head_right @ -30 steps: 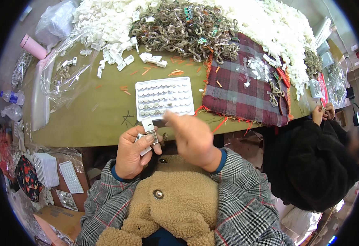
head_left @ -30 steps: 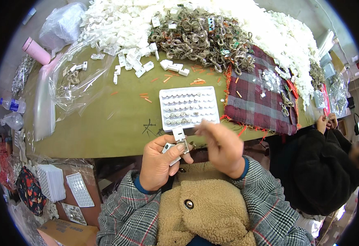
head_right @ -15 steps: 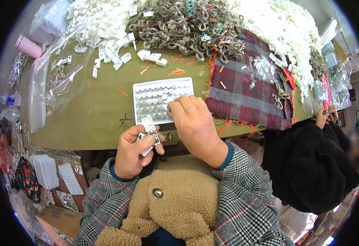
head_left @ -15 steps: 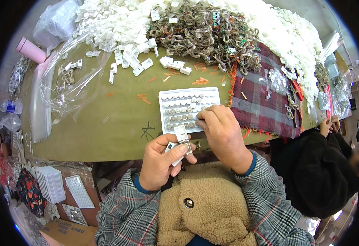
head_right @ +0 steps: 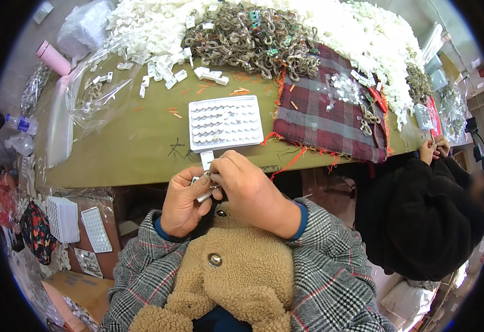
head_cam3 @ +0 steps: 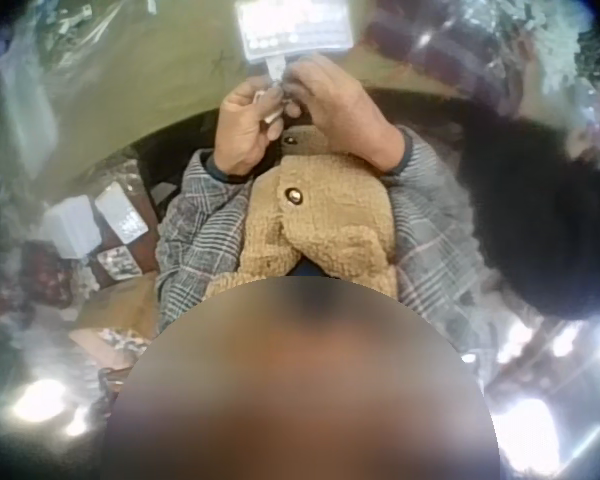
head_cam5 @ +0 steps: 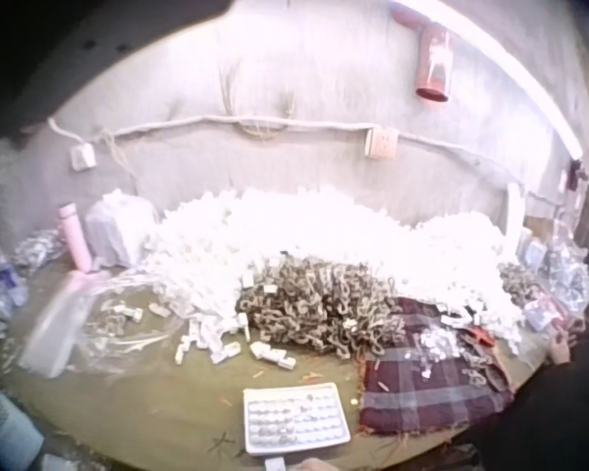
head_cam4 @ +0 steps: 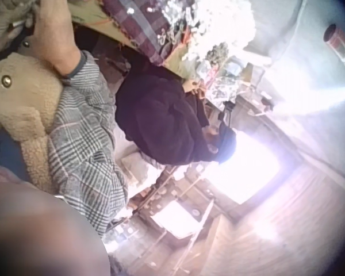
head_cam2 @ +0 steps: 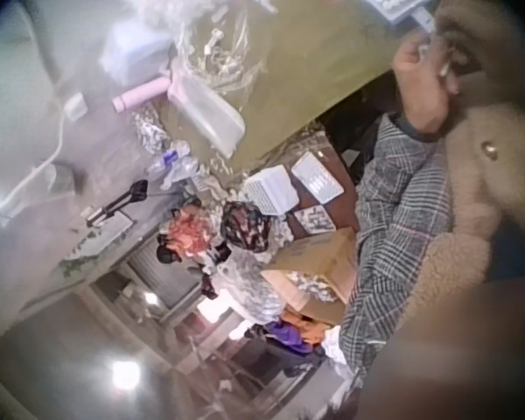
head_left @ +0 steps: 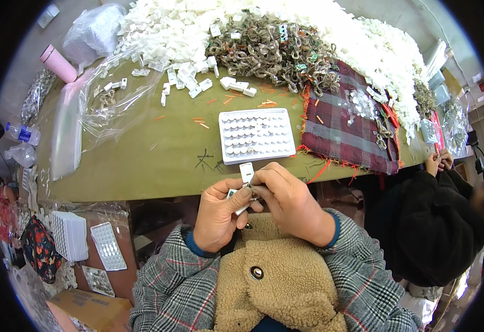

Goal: The person repeatedly picks small white plastic housings and metal pins from a table, inserts the pins into the housings, and places the assembled units into a white tray. The person handles items one at a time and continues the same cycle throughout the clip.

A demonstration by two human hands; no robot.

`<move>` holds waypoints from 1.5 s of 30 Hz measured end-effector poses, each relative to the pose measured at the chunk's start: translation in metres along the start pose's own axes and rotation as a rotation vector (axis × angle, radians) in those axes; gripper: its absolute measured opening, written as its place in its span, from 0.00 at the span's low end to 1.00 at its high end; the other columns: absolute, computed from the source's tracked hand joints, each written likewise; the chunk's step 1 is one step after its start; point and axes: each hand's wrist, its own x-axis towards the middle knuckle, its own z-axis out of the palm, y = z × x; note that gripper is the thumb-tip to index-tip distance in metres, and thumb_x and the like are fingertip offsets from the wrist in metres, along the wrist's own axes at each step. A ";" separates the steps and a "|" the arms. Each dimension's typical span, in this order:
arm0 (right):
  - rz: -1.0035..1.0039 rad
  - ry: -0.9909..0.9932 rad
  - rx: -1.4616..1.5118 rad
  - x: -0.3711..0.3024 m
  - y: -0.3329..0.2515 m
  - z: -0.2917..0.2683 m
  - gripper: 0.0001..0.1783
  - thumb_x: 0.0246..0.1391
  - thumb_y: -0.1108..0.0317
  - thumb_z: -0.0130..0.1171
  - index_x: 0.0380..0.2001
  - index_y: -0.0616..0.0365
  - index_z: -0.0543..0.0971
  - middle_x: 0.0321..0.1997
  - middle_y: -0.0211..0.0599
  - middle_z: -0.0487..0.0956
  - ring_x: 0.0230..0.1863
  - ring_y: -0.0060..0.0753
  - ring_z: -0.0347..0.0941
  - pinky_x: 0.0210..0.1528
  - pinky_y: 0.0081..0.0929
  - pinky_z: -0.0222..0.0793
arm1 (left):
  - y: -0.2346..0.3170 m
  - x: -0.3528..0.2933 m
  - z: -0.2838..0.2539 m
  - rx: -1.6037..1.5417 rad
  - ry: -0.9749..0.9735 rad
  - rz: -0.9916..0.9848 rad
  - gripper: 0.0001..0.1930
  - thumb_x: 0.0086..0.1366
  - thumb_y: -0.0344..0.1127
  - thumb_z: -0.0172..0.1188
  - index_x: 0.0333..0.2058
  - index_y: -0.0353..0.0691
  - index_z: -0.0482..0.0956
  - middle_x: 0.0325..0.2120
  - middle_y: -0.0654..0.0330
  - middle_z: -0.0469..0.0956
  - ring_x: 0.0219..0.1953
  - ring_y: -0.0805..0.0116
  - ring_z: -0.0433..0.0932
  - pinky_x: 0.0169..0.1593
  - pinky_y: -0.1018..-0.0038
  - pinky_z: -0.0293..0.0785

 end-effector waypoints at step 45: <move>-0.580 0.120 -0.232 -0.013 0.026 -0.009 0.15 0.36 0.71 0.64 0.29 0.68 0.75 0.38 0.46 0.74 0.31 0.39 0.72 0.32 0.33 0.69 | -0.007 0.005 0.002 -0.115 -0.164 -0.249 0.17 0.74 0.46 0.50 0.47 0.35 0.71 0.28 0.68 0.71 0.21 0.84 0.63 0.24 0.86 0.64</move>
